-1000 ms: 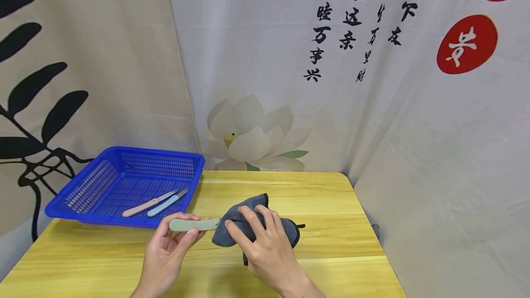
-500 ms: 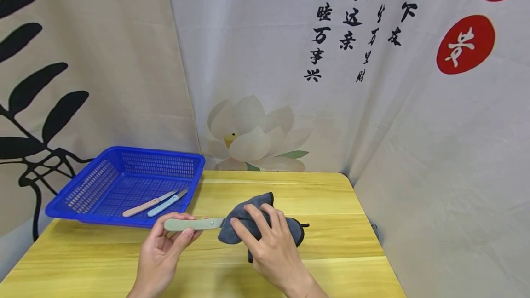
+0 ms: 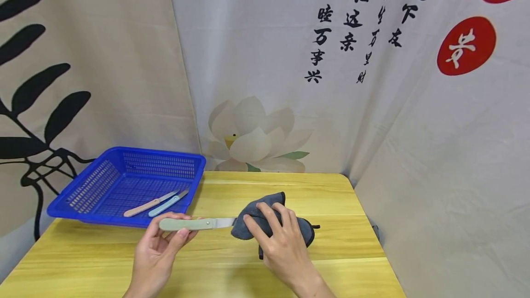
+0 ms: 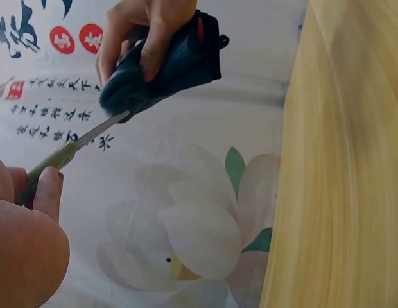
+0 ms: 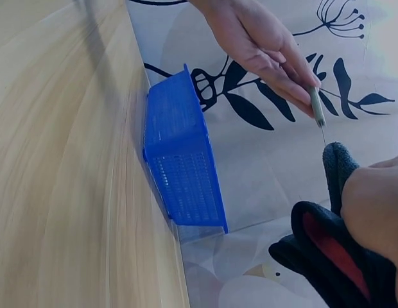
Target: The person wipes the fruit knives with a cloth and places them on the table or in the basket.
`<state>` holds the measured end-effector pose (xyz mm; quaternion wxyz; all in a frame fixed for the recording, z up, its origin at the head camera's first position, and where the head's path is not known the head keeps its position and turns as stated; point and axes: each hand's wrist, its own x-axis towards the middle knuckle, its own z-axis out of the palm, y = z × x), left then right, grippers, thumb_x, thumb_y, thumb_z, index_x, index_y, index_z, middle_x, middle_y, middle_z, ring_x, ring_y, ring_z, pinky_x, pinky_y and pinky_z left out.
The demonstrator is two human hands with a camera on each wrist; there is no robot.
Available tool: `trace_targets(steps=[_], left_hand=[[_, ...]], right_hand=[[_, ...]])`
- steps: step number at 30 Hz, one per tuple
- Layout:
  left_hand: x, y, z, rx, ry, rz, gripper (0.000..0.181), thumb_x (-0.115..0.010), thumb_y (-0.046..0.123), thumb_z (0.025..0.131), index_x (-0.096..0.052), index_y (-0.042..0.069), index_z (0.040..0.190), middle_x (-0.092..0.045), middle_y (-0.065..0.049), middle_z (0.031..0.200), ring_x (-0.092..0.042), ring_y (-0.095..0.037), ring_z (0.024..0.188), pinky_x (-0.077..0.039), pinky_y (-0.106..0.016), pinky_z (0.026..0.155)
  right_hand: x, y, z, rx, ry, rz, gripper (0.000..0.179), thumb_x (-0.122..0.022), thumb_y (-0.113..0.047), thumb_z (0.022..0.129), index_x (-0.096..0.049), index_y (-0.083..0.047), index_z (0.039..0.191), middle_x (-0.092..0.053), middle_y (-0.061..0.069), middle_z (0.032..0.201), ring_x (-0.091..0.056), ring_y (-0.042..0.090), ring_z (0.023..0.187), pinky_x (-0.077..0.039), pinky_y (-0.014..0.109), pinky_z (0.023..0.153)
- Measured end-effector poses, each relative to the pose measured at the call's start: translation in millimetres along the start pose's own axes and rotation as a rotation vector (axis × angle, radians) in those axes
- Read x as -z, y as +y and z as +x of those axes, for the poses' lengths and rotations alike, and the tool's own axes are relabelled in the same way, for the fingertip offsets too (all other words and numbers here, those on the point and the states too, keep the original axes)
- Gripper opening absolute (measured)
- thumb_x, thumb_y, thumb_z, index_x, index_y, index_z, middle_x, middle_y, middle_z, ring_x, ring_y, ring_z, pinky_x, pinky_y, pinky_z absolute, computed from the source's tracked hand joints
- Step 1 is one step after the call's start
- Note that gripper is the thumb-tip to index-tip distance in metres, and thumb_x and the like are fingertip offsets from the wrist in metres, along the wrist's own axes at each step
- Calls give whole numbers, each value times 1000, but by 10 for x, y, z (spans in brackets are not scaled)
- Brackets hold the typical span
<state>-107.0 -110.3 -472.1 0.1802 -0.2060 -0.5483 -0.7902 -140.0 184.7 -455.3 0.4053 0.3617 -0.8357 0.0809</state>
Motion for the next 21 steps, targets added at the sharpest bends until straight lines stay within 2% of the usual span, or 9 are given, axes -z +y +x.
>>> trace_targets(steps=[5, 11, 14, 18, 21], left_hand=[[20, 2, 1, 13, 55, 5, 32, -52, -26, 105, -52, -16, 135, -74, -10, 130, -82, -18, 120, -66, -34, 101], [19, 24, 11, 66, 148, 39, 29, -56, -25, 104, -53, -16, 132, -76, -8, 122, -82, -14, 110, -68, -33, 97], [13, 33, 21, 100, 191, 46, 27, -58, -24, 103, -55, -15, 129, -76, -7, 120, -83, -14, 107, -68, -35, 96], [7, 42, 31, 168, 252, 57, 24, -60, -20, 105, -58, -8, 125, -77, -6, 116, -83, -13, 104, -69, -37, 95], [13, 41, 33, 208, 271, 53, 22, -61, -17, 106, -60, -3, 123, -76, -4, 115, -84, -13, 103, -69, -37, 96]], right_hand=[[17, 74, -47, -15, -12, -26, 56, -30, -10, 115, -75, -24, 145, -67, 18, 147, -59, 41, 122, -57, 58, 92], [30, 133, -110, -42, -6, -36, 54, -30, -12, 116, -77, -23, 142, -67, 19, 147, -60, 42, 121, -56, 59, 92], [36, 143, -139, -62, 1, -28, 53, -31, -14, 117, -77, -22, 141, -67, 19, 147, -60, 42, 120, -56, 60, 92], [52, 133, -153, -91, 25, -12, 49, -34, -18, 120, -77, -21, 141, -68, 19, 146, -61, 42, 121, -57, 62, 94], [71, 120, -136, -100, 68, 6, 46, -37, -19, 121, -78, -20, 141, -69, 20, 145, -61, 44, 121, -56, 63, 96]])
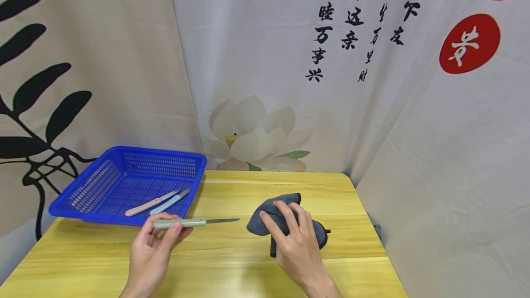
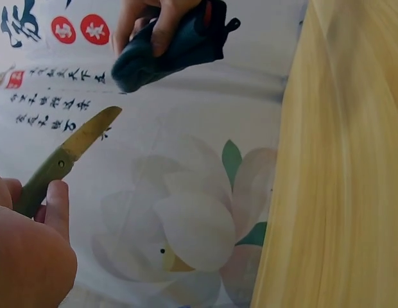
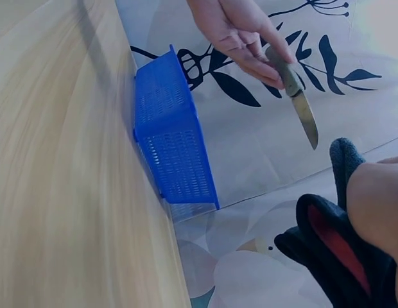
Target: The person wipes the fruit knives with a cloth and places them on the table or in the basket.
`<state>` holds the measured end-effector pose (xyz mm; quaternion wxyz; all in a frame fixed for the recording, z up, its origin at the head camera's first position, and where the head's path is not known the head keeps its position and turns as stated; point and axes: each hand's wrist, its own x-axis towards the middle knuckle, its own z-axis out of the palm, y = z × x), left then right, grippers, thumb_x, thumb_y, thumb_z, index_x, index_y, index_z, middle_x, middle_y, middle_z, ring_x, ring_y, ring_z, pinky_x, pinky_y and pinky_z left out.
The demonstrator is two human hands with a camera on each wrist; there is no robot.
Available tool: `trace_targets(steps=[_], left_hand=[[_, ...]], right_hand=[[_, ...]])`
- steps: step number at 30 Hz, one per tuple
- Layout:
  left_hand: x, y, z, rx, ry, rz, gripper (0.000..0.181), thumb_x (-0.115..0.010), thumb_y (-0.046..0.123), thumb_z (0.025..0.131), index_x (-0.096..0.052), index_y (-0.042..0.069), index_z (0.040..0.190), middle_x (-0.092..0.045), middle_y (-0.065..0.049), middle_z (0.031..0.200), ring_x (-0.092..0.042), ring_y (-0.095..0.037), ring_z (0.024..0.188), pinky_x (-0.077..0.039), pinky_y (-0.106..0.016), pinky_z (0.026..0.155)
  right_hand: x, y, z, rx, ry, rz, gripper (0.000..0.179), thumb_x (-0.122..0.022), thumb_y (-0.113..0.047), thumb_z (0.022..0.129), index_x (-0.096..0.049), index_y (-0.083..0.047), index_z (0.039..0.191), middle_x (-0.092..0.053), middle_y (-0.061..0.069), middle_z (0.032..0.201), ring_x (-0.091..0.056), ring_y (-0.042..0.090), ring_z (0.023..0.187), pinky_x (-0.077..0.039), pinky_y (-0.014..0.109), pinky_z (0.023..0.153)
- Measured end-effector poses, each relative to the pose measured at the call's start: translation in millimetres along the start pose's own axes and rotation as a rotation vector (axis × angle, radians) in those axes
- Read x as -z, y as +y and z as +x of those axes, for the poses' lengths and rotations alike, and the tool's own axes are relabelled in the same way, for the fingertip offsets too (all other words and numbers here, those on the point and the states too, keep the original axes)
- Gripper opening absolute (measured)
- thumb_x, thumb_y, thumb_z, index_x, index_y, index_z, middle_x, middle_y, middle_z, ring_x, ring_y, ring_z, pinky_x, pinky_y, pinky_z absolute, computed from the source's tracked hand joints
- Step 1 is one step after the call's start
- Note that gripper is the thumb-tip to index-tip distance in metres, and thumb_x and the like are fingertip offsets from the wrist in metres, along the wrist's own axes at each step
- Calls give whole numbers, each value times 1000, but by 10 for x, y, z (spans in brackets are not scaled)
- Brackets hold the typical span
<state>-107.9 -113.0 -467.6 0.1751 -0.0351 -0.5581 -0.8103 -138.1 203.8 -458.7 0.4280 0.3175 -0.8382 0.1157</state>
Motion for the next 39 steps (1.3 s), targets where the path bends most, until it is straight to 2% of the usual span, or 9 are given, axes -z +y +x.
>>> trace_targets(steps=[5, 9, 12, 17, 21, 27, 35, 39], left_hand=[[13, -21, 8, 18, -17, -33, 20, -60, -15, 108, -61, -1, 122, -75, -3, 115, -85, -14, 104, -68, -36, 96], [-4, -19, 4, 59, 14, -3, 13, -63, -11, 109, -61, -1, 118, -76, -2, 116, -86, -14, 101, -69, -35, 95], [-28, -10, 3, 103, 44, 39, 9, -65, -6, 110, -60, -1, 115, -81, -1, 109, -87, -16, 96, -70, -36, 91], [-62, -10, -2, 126, 46, 75, 12, -69, -1, 110, -58, -7, 110, -84, -3, 99, -87, -20, 88, -71, -40, 85], [-93, -21, -19, 135, 55, 70, 16, -69, -1, 110, -55, -9, 106, -84, -2, 97, -87, -20, 86, -71, -40, 83], [-154, -31, -32, 152, 80, 44, 17, -68, -1, 111, -55, -2, 100, -82, -3, 97, -87, -19, 88, -71, -38, 84], [-170, -26, -49, 205, 23, -11, 19, -66, 2, 113, -53, 1, 100, -86, -6, 104, -87, -20, 95, -70, -37, 89], [-146, -30, -47, 229, -27, -53, 7, -68, 1, 111, -61, 2, 108, -83, -7, 109, -87, -20, 99, -69, -35, 92]], right_hand=[[41, -25, 60, 7, 66, 29, 43, -41, -18, 120, -79, -19, 141, -70, 21, 144, -62, 45, 121, -53, 59, 99], [69, -52, 119, 19, 100, 41, 42, -43, -17, 120, -80, -18, 140, -71, 22, 143, -62, 46, 121, -50, 54, 102], [79, -77, 167, 39, 129, 44, 40, -45, -16, 119, -80, -17, 138, -72, 23, 141, -62, 46, 119, -50, 53, 102], [71, -145, 227, 70, 157, 53, 38, -47, -15, 119, -80, -16, 137, -72, 23, 140, -62, 45, 118, -52, 54, 100], [44, -230, 253, 91, 150, 62, 39, -46, -13, 119, -80, -18, 137, -72, 22, 141, -61, 43, 118, -53, 54, 97], [-32, -389, 273, 149, 114, 64, 44, -44, -8, 115, -78, -20, 141, -71, 18, 143, -61, 38, 118, -55, 53, 95], [-124, -512, 285, 186, 36, 13, 51, -42, -4, 109, -77, -22, 141, -69, 15, 145, -61, 39, 121, -55, 52, 93], [-120, -507, 277, 170, -10, 1, 55, -42, -2, 104, -75, -23, 144, -68, 15, 147, -60, 40, 122, -55, 53, 94]])
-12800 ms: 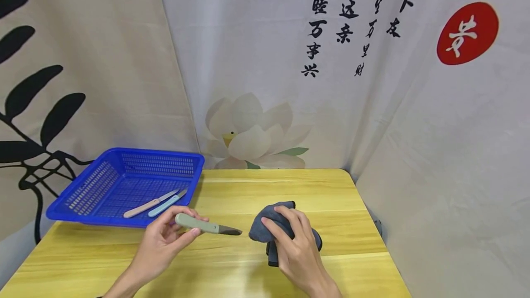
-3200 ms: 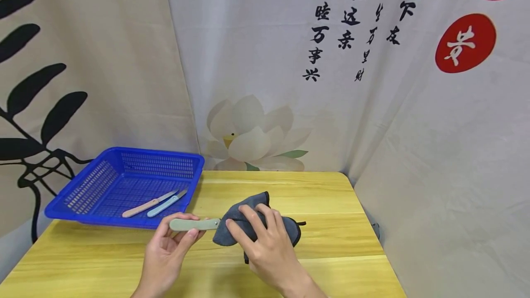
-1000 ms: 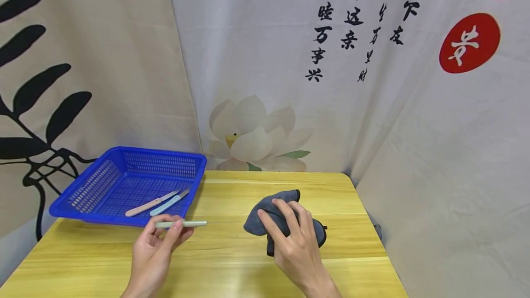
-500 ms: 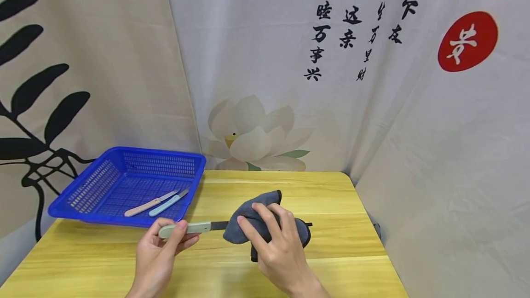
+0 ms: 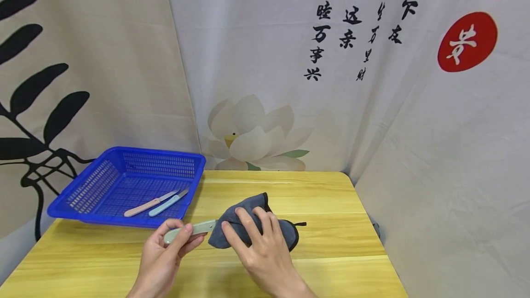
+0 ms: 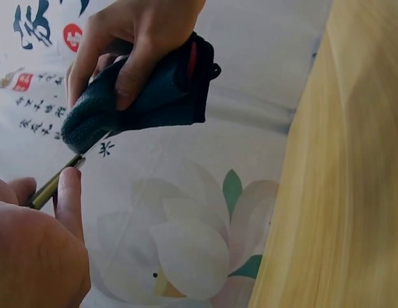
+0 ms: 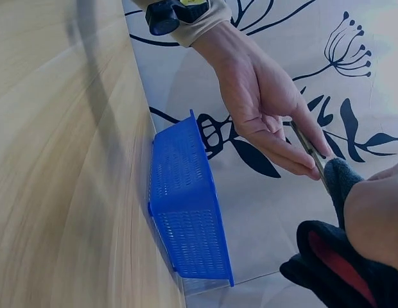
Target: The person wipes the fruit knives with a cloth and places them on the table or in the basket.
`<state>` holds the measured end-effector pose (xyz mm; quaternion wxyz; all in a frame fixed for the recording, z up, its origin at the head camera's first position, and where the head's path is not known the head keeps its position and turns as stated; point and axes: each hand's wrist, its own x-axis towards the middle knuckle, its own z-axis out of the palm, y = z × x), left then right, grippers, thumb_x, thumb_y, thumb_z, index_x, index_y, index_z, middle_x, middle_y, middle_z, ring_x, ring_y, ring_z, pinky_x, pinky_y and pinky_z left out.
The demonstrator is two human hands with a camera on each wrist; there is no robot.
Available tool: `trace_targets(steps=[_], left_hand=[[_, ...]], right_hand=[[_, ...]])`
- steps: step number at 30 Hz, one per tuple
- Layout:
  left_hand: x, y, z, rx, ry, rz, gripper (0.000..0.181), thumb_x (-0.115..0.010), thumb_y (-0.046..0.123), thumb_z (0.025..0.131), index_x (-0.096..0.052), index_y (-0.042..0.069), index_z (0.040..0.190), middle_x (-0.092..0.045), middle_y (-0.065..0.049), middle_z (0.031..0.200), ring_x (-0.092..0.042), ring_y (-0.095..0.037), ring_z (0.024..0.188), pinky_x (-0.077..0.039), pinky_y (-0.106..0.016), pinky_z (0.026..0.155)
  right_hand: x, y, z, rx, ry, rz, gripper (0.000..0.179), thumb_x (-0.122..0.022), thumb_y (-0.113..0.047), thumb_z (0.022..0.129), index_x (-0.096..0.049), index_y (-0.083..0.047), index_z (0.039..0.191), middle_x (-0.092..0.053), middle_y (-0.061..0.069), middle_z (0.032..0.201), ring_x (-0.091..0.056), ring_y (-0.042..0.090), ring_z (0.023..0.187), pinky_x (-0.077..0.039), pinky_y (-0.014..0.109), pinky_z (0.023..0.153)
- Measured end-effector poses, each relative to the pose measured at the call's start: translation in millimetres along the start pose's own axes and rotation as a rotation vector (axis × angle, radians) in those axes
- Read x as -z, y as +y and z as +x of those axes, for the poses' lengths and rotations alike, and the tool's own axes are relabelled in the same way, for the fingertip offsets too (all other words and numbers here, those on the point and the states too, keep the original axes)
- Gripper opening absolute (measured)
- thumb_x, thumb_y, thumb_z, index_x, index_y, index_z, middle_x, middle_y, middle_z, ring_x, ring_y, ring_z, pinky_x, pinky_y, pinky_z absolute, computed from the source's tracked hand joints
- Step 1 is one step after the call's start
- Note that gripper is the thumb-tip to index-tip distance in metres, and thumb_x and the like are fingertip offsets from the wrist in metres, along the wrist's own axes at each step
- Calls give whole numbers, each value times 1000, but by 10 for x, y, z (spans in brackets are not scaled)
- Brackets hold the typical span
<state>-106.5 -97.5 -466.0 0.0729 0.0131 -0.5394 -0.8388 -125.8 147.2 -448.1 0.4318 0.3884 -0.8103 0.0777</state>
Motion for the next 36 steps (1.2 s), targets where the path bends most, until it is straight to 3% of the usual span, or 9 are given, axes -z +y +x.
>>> trace_targets(steps=[5, 10, 17, 30, 36], left_hand=[[8, -6, 3, 12, -29, 8, 10, -70, -4, 108, -75, 2, 114, -80, -9, 110, -87, -22, 102, -69, -35, 94], [10, 2, 10, 30, -14, 24, 6, -72, -4, 107, -77, -1, 109, -82, -10, 107, -87, -22, 99, -69, -36, 94], [41, 6, 19, 25, -11, 7, 11, -71, -5, 107, -80, 2, 106, -82, -9, 105, -87, -22, 97, -69, -34, 93], [111, 30, 25, -17, -3, -15, 17, -70, -9, 106, -80, 4, 103, -84, -8, 100, -87, -19, 92, -70, -33, 90], [144, 79, 42, -27, 34, -31, 17, -70, -8, 106, -78, 5, 100, -85, -6, 99, -87, -17, 89, -70, -33, 88]], right_hand=[[11, 34, -8, -17, -40, 1, 63, -46, 0, 96, -72, -24, 149, -66, 15, 150, -58, 40, 126, -57, 56, 96], [11, 70, -7, -17, -33, -12, 63, -39, -1, 100, -71, -24, 149, -66, 14, 150, -58, 39, 126, -57, 56, 96], [4, 131, -25, -40, -23, -28, 58, -37, -2, 109, -73, -25, 147, -67, 15, 149, -58, 40, 126, -57, 56, 95], [21, 338, -142, -92, -41, -57, 57, -35, -3, 110, -74, -23, 146, -66, 19, 149, -58, 42, 122, -55, 58, 92], [57, 466, -237, -161, -60, -57, 61, -60, 5, 93, -74, -21, 147, -65, 22, 150, -58, 45, 122, -55, 63, 94]])
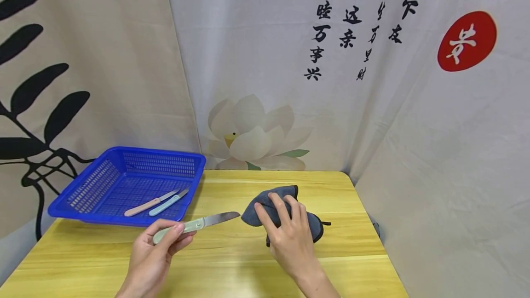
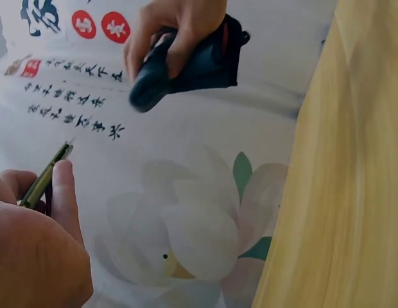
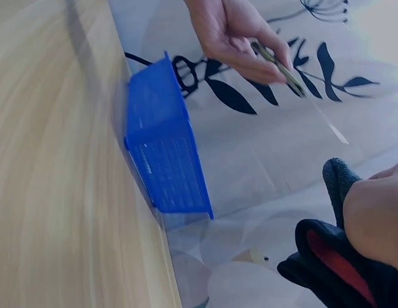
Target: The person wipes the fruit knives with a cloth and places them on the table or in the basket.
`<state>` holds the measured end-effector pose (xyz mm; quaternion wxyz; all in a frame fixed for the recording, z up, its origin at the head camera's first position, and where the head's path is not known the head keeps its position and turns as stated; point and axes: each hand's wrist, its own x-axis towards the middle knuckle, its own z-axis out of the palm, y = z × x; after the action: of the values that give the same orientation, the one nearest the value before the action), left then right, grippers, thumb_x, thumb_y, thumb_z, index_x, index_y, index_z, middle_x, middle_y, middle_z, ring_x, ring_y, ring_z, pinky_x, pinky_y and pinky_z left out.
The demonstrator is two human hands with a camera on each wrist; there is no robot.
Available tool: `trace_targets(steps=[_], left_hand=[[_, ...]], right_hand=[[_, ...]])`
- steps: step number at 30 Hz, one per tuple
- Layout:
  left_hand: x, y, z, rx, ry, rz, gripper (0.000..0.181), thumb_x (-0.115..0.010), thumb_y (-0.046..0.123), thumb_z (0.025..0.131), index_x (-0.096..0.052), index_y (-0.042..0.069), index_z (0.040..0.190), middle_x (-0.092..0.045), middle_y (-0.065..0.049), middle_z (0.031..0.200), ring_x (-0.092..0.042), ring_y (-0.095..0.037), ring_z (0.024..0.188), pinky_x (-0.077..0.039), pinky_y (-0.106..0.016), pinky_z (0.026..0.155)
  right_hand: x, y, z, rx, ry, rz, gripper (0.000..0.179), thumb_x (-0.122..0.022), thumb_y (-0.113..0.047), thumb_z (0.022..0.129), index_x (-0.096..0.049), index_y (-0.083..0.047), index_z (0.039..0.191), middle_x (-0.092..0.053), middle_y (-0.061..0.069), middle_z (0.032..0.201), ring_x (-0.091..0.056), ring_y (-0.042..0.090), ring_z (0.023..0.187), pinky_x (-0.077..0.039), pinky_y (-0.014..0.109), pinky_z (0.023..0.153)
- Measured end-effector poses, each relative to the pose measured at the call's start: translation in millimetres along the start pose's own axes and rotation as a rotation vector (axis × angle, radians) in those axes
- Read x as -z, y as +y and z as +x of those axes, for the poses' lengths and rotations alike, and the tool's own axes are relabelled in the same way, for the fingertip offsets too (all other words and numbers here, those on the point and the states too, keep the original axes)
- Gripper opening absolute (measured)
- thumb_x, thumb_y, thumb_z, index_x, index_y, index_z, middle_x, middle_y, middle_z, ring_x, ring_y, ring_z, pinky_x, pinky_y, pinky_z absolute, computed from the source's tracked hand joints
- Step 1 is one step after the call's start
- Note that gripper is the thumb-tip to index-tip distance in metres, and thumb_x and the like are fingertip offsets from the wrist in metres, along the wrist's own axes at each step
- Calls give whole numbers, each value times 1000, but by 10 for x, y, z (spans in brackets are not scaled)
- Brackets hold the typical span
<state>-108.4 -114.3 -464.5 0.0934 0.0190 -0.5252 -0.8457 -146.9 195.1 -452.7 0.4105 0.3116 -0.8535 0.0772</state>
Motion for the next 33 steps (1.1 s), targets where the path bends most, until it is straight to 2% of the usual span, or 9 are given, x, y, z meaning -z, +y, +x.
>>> trace_targets(steps=[2, 6, 8, 13, 16, 21, 29, 31, 33], left_hand=[[-2, 21, 8, -5, 22, 4, 16, -70, -8, 106, -77, 4, 99, -84, -6, 99, -87, -17, 88, -70, -34, 88], [-13, 44, 21, -27, 58, 13, 14, -72, -10, 104, -76, 2, 98, -84, -7, 98, -87, -17, 88, -70, -35, 86], [-20, 47, 26, -33, 73, 20, 13, -73, -11, 103, -76, 1, 98, -84, -7, 98, -87, -17, 88, -70, -36, 86], [-51, 34, 33, -26, 82, 53, 8, -74, -11, 102, -75, -4, 100, -84, -8, 99, -87, -19, 89, -70, -36, 86], [-81, 24, 27, -15, 79, 82, 2, -75, -11, 102, -74, -9, 103, -83, -9, 97, -87, -20, 87, -70, -37, 86], [-130, 7, 4, 1, 76, 140, 8, -77, -7, 102, -72, -13, 105, -85, -9, 97, -87, -20, 86, -70, -36, 87], [-171, -23, -17, -11, 35, 156, 9, -77, -8, 102, -71, -13, 105, -86, -9, 99, -88, -22, 91, -70, -38, 88], [-175, -21, -22, -5, 28, 157, 9, -77, -7, 102, -71, -12, 106, -86, -9, 99, -88, -22, 92, -70, -38, 88], [-178, -18, -27, 3, 25, 162, 9, -77, -6, 102, -72, -12, 106, -86, -9, 99, -88, -22, 92, -70, -39, 89]], right_hand=[[10, 40, -16, -29, 8, -4, 59, -60, 4, 94, -75, -21, 146, -65, 22, 149, -58, 46, 122, -55, 64, 94], [35, 54, 1, -55, 60, 3, 50, -40, -6, 112, -76, -20, 144, -66, 23, 147, -58, 48, 121, -56, 63, 91], [46, 24, 33, -42, 97, 20, 48, -38, -11, 116, -77, -20, 143, -67, 23, 146, -59, 48, 120, -57, 63, 91], [60, -123, 137, 39, 187, 59, 41, -46, -12, 117, -78, -18, 142, -70, 23, 144, -60, 45, 117, -59, 62, 89], [47, -228, 194, 91, 209, 71, 43, -47, -7, 114, -78, -18, 141, -70, 22, 143, -60, 43, 116, -58, 58, 89], [-1, -392, 255, 156, 197, 91, 50, -45, -1, 108, -78, -20, 140, -70, 19, 144, -60, 40, 118, -55, 54, 91], [-57, -520, 263, 187, 120, 72, 44, -45, -8, 114, -77, -23, 141, -69, 15, 147, -60, 39, 122, -55, 53, 95], [-54, -523, 248, 179, 94, 64, 45, -47, -7, 112, -76, -23, 142, -68, 14, 148, -60, 39, 122, -55, 53, 95], [-49, -518, 233, 166, 63, 59, 49, -55, -3, 104, -75, -24, 144, -67, 14, 149, -59, 39, 124, -55, 54, 97]])
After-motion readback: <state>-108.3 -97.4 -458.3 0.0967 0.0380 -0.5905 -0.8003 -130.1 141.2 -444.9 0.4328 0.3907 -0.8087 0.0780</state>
